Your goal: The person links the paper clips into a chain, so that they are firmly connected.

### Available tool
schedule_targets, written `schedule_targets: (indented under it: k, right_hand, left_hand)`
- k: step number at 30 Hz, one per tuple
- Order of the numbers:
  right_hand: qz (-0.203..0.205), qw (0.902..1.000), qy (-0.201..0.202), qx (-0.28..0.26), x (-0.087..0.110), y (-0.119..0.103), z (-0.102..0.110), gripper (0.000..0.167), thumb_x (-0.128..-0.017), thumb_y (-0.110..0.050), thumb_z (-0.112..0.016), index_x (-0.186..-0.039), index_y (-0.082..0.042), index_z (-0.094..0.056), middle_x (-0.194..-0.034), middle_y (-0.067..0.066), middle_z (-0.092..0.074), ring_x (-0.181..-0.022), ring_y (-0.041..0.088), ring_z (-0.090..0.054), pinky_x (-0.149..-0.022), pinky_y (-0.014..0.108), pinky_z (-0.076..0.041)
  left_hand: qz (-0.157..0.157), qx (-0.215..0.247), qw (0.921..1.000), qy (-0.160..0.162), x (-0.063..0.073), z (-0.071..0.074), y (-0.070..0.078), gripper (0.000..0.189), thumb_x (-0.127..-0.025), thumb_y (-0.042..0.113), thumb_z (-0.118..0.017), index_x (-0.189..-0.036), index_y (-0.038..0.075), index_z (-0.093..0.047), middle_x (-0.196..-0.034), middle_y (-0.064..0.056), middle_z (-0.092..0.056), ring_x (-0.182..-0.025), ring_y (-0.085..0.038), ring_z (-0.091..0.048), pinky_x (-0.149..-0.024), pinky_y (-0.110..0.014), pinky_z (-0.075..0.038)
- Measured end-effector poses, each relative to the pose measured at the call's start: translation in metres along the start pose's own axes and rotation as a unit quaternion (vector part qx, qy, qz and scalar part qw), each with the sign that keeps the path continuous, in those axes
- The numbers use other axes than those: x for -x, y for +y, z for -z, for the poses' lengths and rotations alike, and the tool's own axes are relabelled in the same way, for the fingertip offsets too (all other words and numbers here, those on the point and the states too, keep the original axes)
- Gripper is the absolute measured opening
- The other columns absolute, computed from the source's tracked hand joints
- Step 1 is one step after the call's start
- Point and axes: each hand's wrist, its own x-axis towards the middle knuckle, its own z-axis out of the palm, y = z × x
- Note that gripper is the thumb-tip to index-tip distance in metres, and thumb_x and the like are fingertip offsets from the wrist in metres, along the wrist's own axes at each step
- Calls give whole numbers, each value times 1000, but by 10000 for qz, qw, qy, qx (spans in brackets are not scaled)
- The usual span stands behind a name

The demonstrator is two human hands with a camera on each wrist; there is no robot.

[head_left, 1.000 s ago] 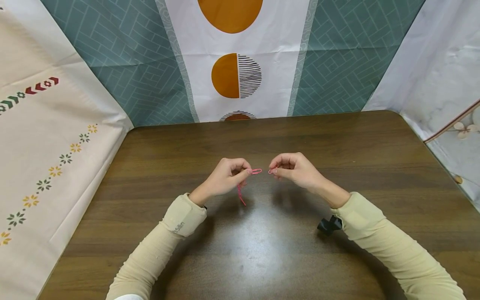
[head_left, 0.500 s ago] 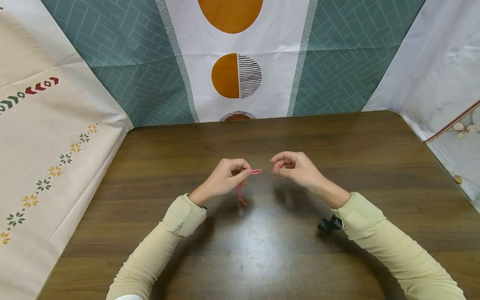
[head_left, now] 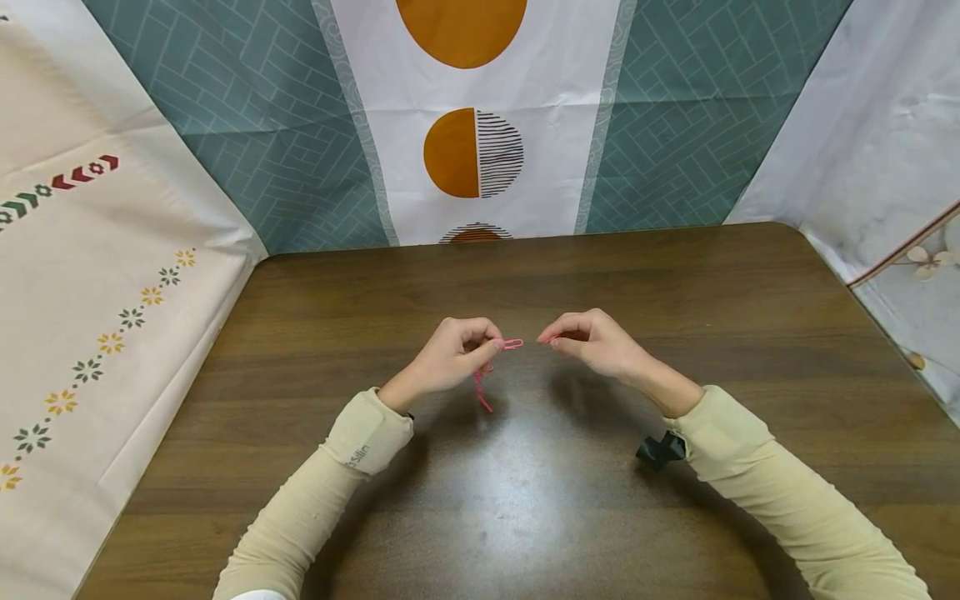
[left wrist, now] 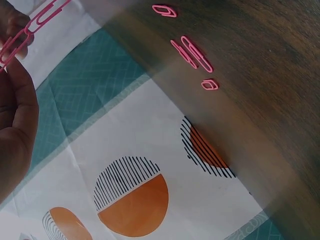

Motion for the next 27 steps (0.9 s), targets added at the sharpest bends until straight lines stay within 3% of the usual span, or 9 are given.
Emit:
schedule_targets:
  k: [3, 8, 15, 18, 27]
  right_hand:
    - [-39, 9994, -98, -326, -1, -2, -2, 13, -86, 3, -56, -97, 6, -63, -89, 13, -62, -76, 16, -58, -68, 32, -49]
    - [-371, 9947, -76, -961, -1, -5, -4, 11, -81, 2, -63, -90, 8, -60, -82, 16, -64, -69, 16, -60, -64, 32, -52]
    - [-348, 9923, -180, -1175, -2, -7, -5, 13, -85, 5, -58, -96, 11, -57, -84, 18, -63, -70, 19, -61, -65, 33, -53]
    - [-435, 9896, -131, -1362, -2, -7, -6, 15, -84, 7, -58, -98, 13, -57, -83, 20, -63, -69, 18, -62, -65, 34, -53]
    - [-567, 9930, 221, -1010, -1, -5, -4, 17, -81, 0, -66, -94, 11, -65, -83, 14, -67, -70, 14, -63, -68, 33, -53]
  left_hand:
    - [-141, -82, 9999, -48, 1, 1, 10, 12, -86, -9, -52, -75, -5, -57, -56, 0, -51, -49, -11, -47, -47, -22, -40]
    - [-363, -336, 9988, -53, 0, -1, 14, 12, -85, -9, -53, -74, -5, -57, -54, 0, -49, -47, -17, -46, -45, -21, -37]
    - [-472, -715, 9963, -80, 0, -2, 17, 10, -85, -9, -54, -76, -6, -58, -54, -18, -52, -47, -8, -44, -46, -19, -36]
    - [-481, -840, 9952, -105, 0, -3, 18, 9, -85, -8, -55, -77, -6, -58, -55, -19, -53, -48, -6, -45, -46, -19, -37]
    - [-557, -783, 9953, -89, 2, -2, 15, 11, -84, -11, -54, -76, -5, -58, -54, -17, -51, -47, -9, -44, -46, -19, -37]
